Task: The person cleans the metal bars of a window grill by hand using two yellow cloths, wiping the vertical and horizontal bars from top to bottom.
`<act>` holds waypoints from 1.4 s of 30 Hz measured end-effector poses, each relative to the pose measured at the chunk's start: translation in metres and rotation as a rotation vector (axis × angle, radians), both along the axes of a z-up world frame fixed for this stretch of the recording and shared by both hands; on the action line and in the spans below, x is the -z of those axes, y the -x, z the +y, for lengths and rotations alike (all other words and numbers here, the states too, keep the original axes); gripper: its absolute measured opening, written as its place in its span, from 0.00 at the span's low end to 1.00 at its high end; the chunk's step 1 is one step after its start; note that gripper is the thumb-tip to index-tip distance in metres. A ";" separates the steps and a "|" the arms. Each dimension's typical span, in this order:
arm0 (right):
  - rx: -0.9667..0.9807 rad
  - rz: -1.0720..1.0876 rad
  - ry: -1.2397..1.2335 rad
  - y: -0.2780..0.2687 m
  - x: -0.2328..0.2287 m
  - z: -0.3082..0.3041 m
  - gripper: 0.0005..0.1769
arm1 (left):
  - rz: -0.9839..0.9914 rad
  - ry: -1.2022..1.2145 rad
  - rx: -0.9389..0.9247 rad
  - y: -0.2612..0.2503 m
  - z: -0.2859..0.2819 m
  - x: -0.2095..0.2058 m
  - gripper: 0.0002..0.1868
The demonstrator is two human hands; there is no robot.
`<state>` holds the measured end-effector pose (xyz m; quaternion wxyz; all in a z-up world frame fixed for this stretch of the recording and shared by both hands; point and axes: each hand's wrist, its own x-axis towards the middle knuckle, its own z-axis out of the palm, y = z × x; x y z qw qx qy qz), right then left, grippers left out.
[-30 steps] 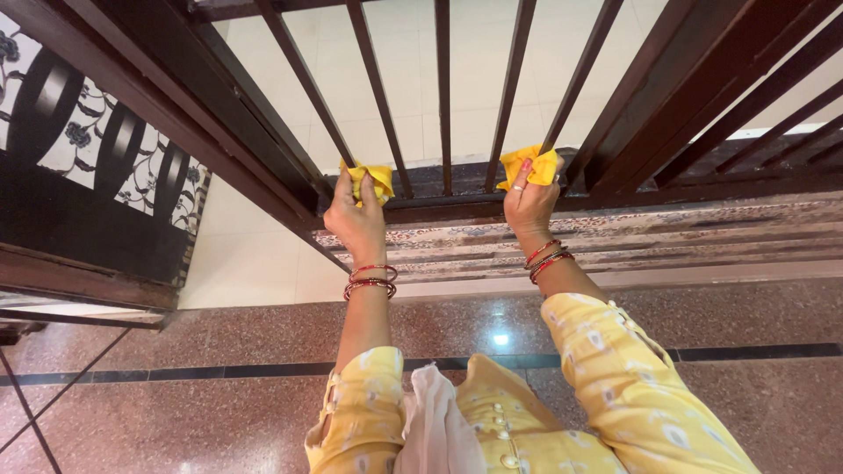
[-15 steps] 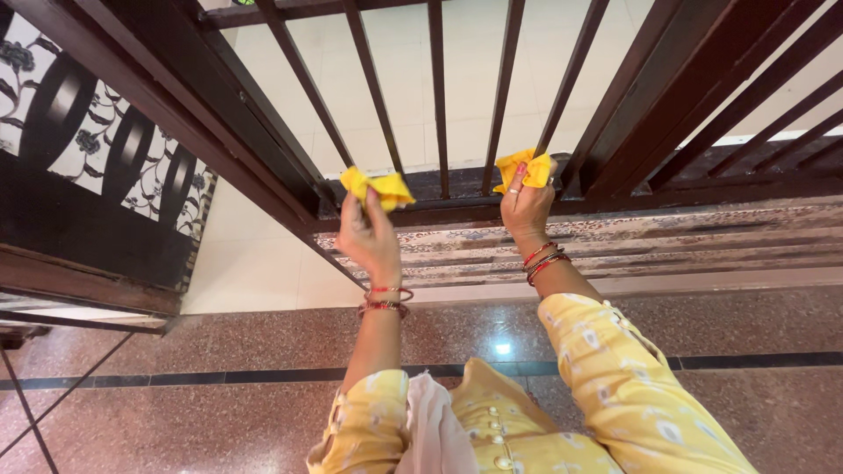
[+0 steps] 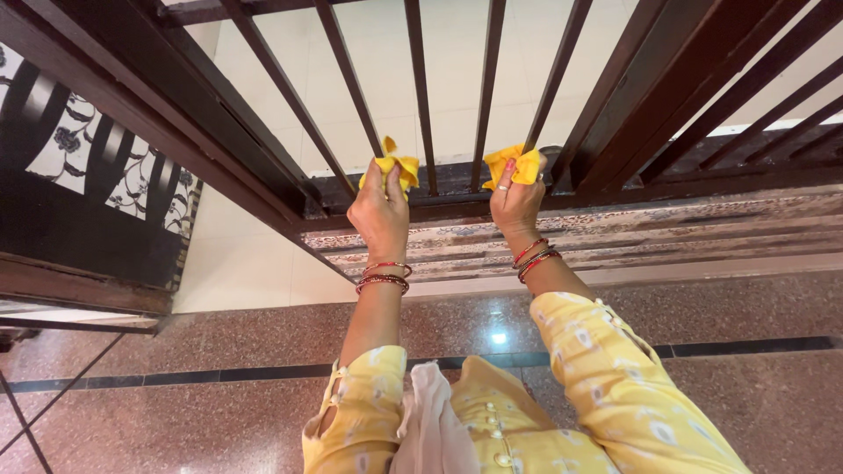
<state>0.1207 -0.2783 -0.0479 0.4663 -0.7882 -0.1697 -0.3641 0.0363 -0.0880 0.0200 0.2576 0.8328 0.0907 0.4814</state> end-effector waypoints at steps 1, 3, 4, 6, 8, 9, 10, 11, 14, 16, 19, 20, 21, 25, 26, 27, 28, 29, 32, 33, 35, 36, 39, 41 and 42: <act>-0.005 -0.003 0.001 0.000 0.000 0.000 0.10 | -0.012 -0.028 0.000 0.000 0.001 0.006 0.14; -0.010 0.018 -0.004 0.001 0.000 -0.001 0.10 | 0.156 0.029 -0.016 0.001 0.005 0.017 0.15; -0.014 0.025 -0.007 0.001 -0.001 0.000 0.10 | 0.237 0.056 -0.023 0.001 0.006 0.022 0.15; -0.022 0.022 -0.005 0.002 -0.001 -0.001 0.10 | 0.291 0.069 -0.018 0.004 0.007 0.029 0.15; -0.022 0.019 0.013 0.003 -0.001 -0.002 0.10 | 0.321 0.058 -0.002 0.009 0.009 0.031 0.15; -0.018 0.018 0.030 0.004 0.000 -0.003 0.11 | 0.324 0.039 0.012 0.012 0.011 0.030 0.16; -0.013 0.016 0.047 0.005 0.000 -0.004 0.11 | 0.326 0.021 0.027 0.015 0.012 0.029 0.16; -0.017 0.012 0.058 0.007 0.001 -0.006 0.10 | 0.333 0.001 0.030 0.018 0.015 0.027 0.16; -0.047 0.041 0.039 0.015 -0.002 -0.011 0.13 | 0.314 -0.034 0.015 0.025 0.022 0.024 0.16; -0.095 0.119 -0.040 0.029 -0.004 -0.015 0.18 | 0.250 -0.019 -0.030 0.028 0.024 0.028 0.16; -0.019 0.414 -0.293 0.048 -0.006 -0.014 0.21 | 0.170 -0.268 0.009 0.025 0.027 0.042 0.19; -0.014 0.312 -0.321 0.055 -0.006 -0.011 0.20 | 0.246 -0.349 -0.024 0.023 0.025 0.047 0.22; -0.010 0.209 -0.349 0.062 -0.006 -0.007 0.19 | 0.323 -0.429 -0.057 0.021 0.022 0.051 0.24; -0.157 0.040 -0.367 0.087 -0.029 0.013 0.19 | 0.508 -0.373 0.021 0.018 0.029 0.058 0.25; -0.193 0.008 -0.336 0.091 -0.038 0.020 0.20 | 0.536 -0.415 0.022 0.018 0.032 0.062 0.25; -0.230 -0.023 -0.305 0.090 -0.049 0.030 0.21 | 0.565 -0.456 0.023 0.014 0.035 0.064 0.25; -0.269 -0.062 -0.276 0.085 -0.062 0.040 0.23 | 0.587 -0.500 0.022 0.009 0.040 0.065 0.25; -0.245 -0.104 -0.219 0.079 -0.075 0.048 0.22 | 0.604 -0.561 0.013 0.006 0.042 0.067 0.25; -0.218 -0.101 -0.119 0.060 -0.098 0.077 0.20 | 0.635 -0.626 0.024 0.000 0.047 0.073 0.26; -0.237 -0.017 -0.131 0.056 -0.099 0.088 0.19 | 0.629 -0.568 0.051 -0.001 0.049 0.073 0.25; -0.275 0.064 -0.169 0.050 -0.091 0.102 0.17 | 0.630 -0.474 0.087 -0.005 0.053 0.070 0.23; -0.290 0.070 -0.192 0.048 -0.083 0.107 0.15 | 0.643 -0.435 0.100 -0.006 0.054 0.069 0.22; -0.316 0.103 -0.192 0.044 -0.054 0.112 0.15 | 0.648 -0.472 0.089 -0.010 0.057 0.067 0.20; -0.322 0.142 -0.180 0.040 -0.038 0.111 0.16 | 0.641 -0.513 0.077 -0.015 0.058 0.068 0.19; -0.324 0.169 -0.180 0.039 -0.031 0.110 0.17 | 0.642 -0.516 0.078 -0.015 0.058 0.068 0.19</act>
